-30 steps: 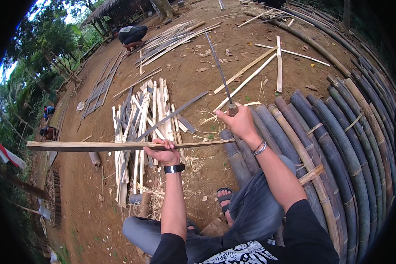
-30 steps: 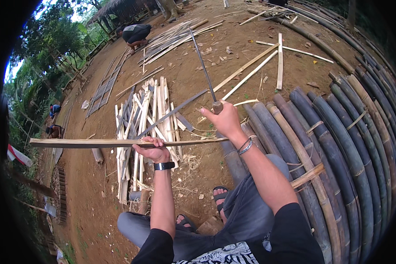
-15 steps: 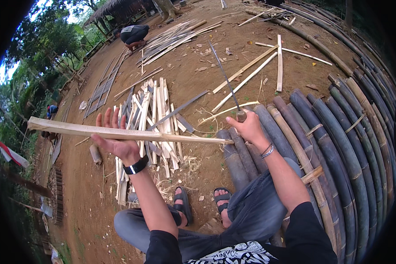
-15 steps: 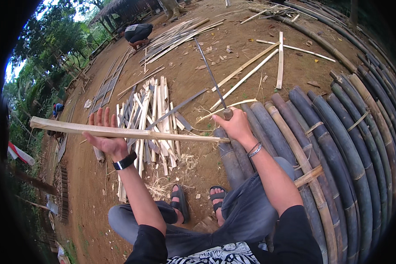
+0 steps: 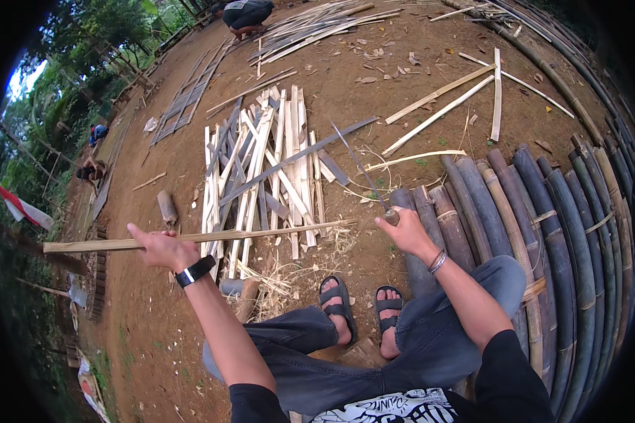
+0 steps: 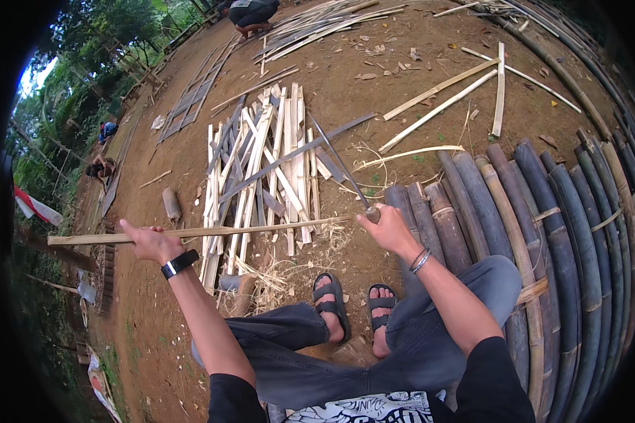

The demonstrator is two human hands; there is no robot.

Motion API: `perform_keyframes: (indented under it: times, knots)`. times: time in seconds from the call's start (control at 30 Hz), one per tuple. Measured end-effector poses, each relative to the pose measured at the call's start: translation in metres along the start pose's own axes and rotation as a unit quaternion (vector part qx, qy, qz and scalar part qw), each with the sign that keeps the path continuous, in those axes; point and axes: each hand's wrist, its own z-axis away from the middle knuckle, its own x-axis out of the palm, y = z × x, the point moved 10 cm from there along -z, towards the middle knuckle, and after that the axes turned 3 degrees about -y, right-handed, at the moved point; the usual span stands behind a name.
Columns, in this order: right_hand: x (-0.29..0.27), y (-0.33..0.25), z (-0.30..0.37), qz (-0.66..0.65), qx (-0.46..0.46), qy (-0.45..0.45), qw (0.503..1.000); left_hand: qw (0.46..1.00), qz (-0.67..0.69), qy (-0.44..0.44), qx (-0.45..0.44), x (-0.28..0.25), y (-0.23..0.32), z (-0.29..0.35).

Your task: The person uses a knife to shave and smooth long strips of bamboo, repeatedly drawing the blade along the length of the material to remove thin layers.

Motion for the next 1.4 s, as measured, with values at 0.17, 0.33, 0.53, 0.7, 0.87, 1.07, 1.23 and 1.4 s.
perform_keyframes:
  times: [0.17, 0.33, 0.53, 0.7, 0.87, 1.07, 1.23, 1.4]
  knots:
    - [0.077, 0.019, -0.024, -0.003, 0.042, -0.054, 0.998, 0.995, -0.064, 0.079, 0.003, -0.017, -0.074, -0.042]
    - [0.143, 0.044, -0.018, -0.007, 0.108, -0.116, 0.987, 0.998, -0.053, -0.027, 0.01, 0.022, -0.097, -0.051]
    - [0.224, 0.088, 0.01, -0.07, 0.179, -0.139, 0.972, 0.996, -0.074, -0.033, 0.028, 0.008, -0.097, -0.062]
    - [0.246, 0.146, 0.002, -0.039, 0.271, -0.151, 0.95, 0.994, -0.1, 0.029, 0.037, -0.022, -0.112, -0.08]
    - [0.253, 0.113, -0.01, 0.005, 0.162, -0.117, 0.98, 0.994, -0.107, 0.02, 0.015, -0.027, -0.137, -0.105]
    - [0.264, 0.148, -0.016, -0.039, 0.28, -0.128, 0.95, 0.994, -0.105, 0.014, 0.022, -0.024, -0.146, -0.115]
    - [0.276, 0.182, -0.011, -0.037, 0.267, -0.1, 0.958, 0.989, -0.142, 0.024, 0.011, -0.022, -0.145, -0.113]
    - [0.286, 0.145, -0.012, -0.09, 0.235, -0.138, 0.958, 0.992, -0.126, 0.005, 0.016, -0.025, -0.149, -0.123]
